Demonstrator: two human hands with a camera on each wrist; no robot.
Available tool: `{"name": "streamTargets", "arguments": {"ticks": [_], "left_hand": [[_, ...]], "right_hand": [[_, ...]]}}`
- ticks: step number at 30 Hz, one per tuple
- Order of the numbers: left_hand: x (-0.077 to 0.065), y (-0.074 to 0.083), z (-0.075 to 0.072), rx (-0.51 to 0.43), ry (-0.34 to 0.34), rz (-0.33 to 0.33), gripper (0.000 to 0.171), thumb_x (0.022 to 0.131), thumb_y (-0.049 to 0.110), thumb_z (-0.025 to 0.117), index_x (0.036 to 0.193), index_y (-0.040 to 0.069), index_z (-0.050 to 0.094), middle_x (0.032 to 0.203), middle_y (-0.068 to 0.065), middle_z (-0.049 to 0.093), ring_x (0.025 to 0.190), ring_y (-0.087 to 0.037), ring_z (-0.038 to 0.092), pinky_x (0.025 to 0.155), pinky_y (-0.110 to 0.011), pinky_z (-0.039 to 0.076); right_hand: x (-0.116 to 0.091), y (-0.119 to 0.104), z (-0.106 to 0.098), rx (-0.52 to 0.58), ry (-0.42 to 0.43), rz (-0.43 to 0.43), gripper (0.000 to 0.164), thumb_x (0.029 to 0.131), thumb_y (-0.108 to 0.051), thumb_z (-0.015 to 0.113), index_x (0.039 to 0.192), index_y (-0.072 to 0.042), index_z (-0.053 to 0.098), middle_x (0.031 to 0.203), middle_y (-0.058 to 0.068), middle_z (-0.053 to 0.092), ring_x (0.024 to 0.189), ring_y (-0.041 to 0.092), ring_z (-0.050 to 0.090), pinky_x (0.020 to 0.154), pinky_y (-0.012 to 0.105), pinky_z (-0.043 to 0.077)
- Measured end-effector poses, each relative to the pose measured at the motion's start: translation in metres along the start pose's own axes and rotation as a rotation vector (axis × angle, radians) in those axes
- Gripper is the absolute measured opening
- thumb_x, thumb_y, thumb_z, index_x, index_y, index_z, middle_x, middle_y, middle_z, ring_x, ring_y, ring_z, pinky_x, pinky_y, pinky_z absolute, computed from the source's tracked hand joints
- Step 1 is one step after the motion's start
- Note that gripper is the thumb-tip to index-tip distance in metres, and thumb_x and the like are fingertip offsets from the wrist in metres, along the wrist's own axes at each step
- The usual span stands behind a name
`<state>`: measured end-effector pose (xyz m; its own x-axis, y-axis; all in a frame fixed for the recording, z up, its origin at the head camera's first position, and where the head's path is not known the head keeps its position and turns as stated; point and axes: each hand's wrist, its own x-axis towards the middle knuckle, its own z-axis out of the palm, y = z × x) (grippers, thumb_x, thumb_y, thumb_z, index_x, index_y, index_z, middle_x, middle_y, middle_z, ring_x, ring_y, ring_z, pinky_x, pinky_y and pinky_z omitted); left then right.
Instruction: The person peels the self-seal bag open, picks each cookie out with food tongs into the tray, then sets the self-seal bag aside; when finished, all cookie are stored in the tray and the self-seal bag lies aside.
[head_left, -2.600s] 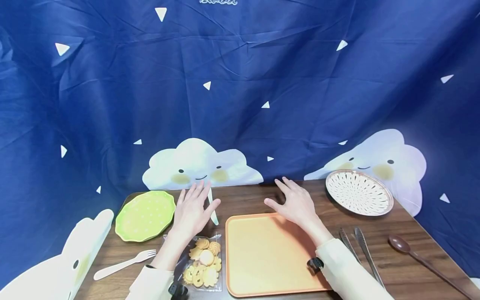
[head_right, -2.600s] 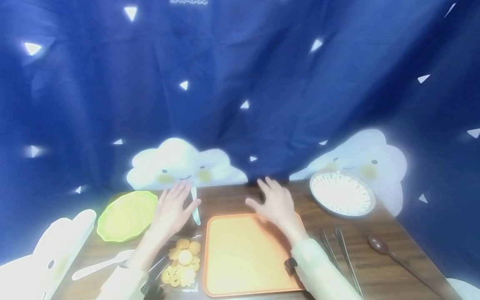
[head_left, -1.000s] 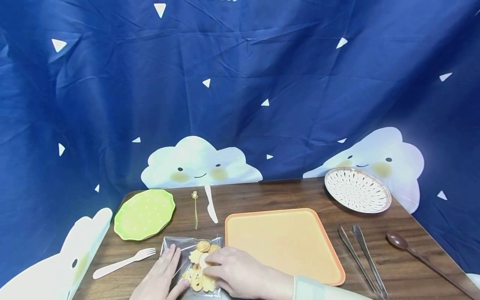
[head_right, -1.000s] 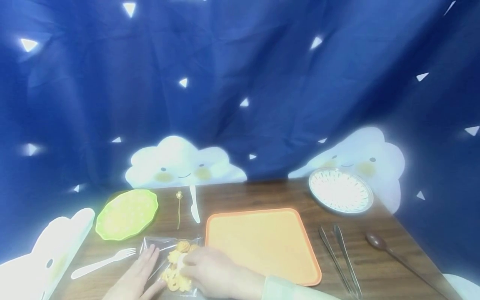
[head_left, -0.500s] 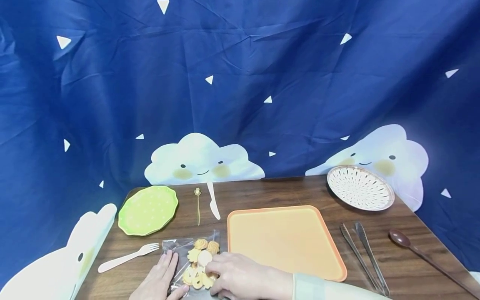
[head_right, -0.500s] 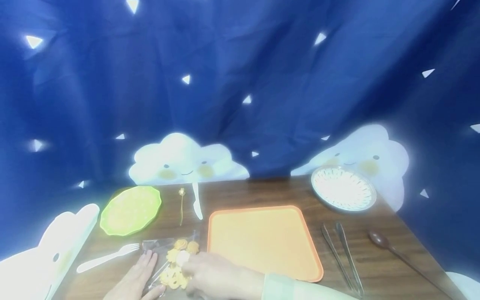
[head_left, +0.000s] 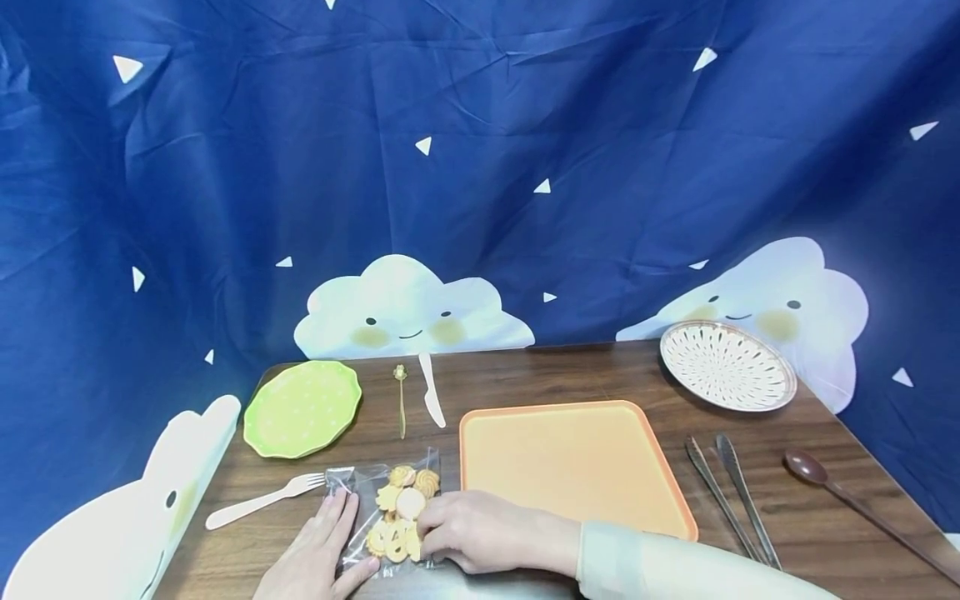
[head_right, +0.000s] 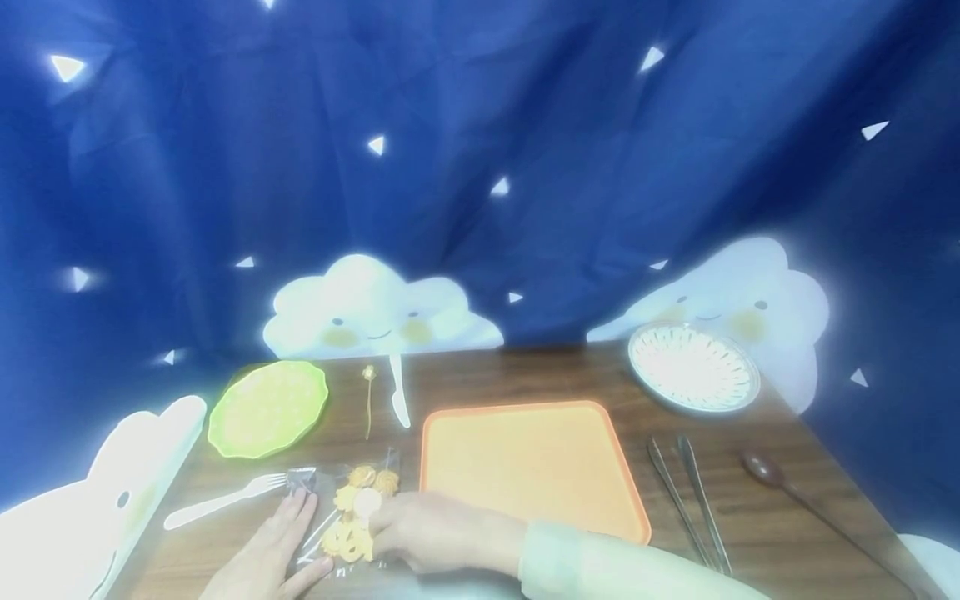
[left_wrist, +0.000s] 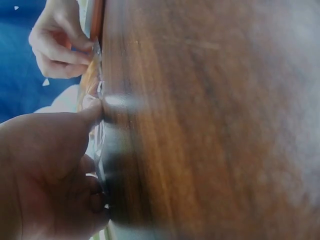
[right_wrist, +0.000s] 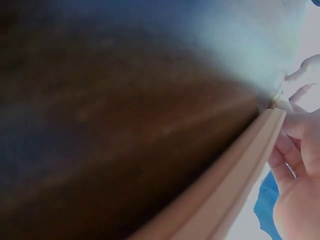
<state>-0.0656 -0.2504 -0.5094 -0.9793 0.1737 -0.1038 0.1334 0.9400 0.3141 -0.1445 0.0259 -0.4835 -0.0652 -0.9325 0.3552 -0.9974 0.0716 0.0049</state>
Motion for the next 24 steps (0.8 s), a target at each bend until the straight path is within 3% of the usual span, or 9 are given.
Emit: {"name": "streamTargets", "arguments": {"ticks": [7, 16, 24], "left_hand": [[0.001, -0.001, 0.001, -0.001, 0.003, 0.0, 0.1, 0.087, 0.079, 0.052, 0.154, 0.006, 0.04, 0.164, -0.018, 0.036, 0.153, -0.037, 0.034, 0.119, -0.055, 0.038], [0.001, -0.004, 0.003, -0.022, -0.013, -0.001, 0.1, 0.087, 0.078, 0.052, 0.154, 0.005, 0.039, 0.164, -0.019, 0.035, 0.155, -0.039, 0.03, 0.12, -0.056, 0.037], [0.0, -0.015, 0.005, 0.003, 0.01, 0.028, 0.099, 0.088, 0.076, 0.054, 0.154, 0.005, 0.039, 0.165, -0.021, 0.032, 0.153, -0.04, 0.033, 0.117, -0.057, 0.039]], "right_hand": [[0.0, 0.001, 0.004, 0.064, 0.022, 0.04, 0.004, 0.088, -0.023, 0.076, 0.088, -0.027, 0.076, 0.09, -0.017, 0.062, 0.088, -0.003, 0.057, 0.085, 0.008, 0.048], [-0.007, 0.001, -0.007, 0.176, 0.045, 0.111, 0.007, 0.088, -0.019, 0.077, 0.083, -0.024, 0.073, 0.089, -0.014, 0.064, 0.087, -0.004, 0.056, 0.087, 0.004, 0.045], [-0.021, 0.003, -0.008, 0.18, 0.05, 0.15, 0.004, 0.087, -0.021, 0.078, 0.086, -0.025, 0.078, 0.093, -0.015, 0.066, 0.091, -0.004, 0.059, 0.09, 0.004, 0.045]]}}
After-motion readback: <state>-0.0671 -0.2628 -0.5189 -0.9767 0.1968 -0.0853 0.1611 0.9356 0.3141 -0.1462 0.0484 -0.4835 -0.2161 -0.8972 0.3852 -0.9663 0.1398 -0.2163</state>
